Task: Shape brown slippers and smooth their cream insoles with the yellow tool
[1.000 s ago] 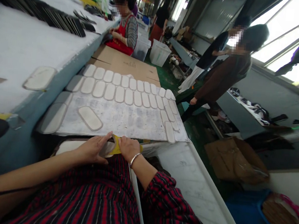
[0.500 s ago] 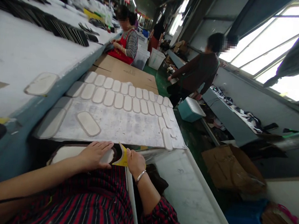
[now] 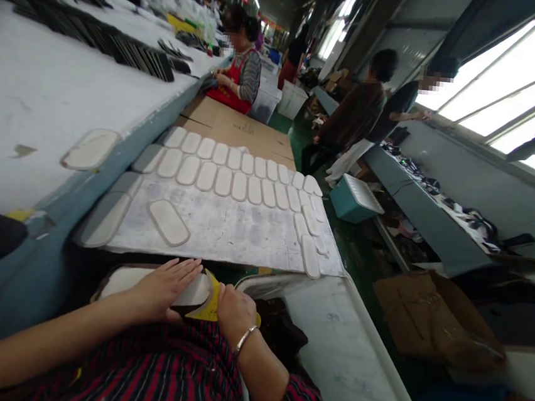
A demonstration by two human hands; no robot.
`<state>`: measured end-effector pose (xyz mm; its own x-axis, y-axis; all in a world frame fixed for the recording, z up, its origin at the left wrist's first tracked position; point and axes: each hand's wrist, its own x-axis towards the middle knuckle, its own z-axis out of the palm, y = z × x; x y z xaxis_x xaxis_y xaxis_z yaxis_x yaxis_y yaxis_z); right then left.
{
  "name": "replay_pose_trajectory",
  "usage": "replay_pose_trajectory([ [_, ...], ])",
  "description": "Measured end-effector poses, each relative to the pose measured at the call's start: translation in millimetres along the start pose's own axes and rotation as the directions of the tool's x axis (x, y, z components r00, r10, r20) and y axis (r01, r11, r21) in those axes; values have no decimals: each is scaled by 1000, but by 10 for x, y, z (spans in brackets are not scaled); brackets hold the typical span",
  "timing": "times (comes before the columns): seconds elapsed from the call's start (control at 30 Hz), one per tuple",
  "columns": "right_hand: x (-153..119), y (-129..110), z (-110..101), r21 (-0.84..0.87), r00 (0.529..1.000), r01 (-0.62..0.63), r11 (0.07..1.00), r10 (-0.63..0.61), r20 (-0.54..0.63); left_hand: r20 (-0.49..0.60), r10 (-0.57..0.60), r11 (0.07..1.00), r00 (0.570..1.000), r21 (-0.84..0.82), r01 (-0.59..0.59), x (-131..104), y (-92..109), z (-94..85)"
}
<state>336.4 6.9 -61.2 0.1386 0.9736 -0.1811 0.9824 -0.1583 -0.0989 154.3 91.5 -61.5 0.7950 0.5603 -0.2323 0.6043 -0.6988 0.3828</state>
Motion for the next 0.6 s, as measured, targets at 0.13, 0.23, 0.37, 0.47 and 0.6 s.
replay_pose_trajectory([
  [0.13, 26, 108, -105, -15, 996, 88, 996, -88, 17, -277, -81, 979, 958, -203, 24, -502, -414, -28],
  [0.23, 282, 71, -216, -53, 980, 178, 983, -182, -81, -444, -406, 808, 799, -583, 87, -894, -798, 130],
  [0.37, 808, -344, -274, -110, 933, 357, 928, -361, -13, -217, -605, 263, 766, -963, -65, -990, -990, 451],
  [0.47, 1145, -768, -247, -134, 859, 512, 848, -504, 91, -26, -599, -97, 800, -990, -105, -826, -895, 558],
  [0.6, 1442, -1234, -219, -149, 727, 687, 711, -672, 143, 95, -580, -441, 809, -871, -214, -666, -802, 491],
])
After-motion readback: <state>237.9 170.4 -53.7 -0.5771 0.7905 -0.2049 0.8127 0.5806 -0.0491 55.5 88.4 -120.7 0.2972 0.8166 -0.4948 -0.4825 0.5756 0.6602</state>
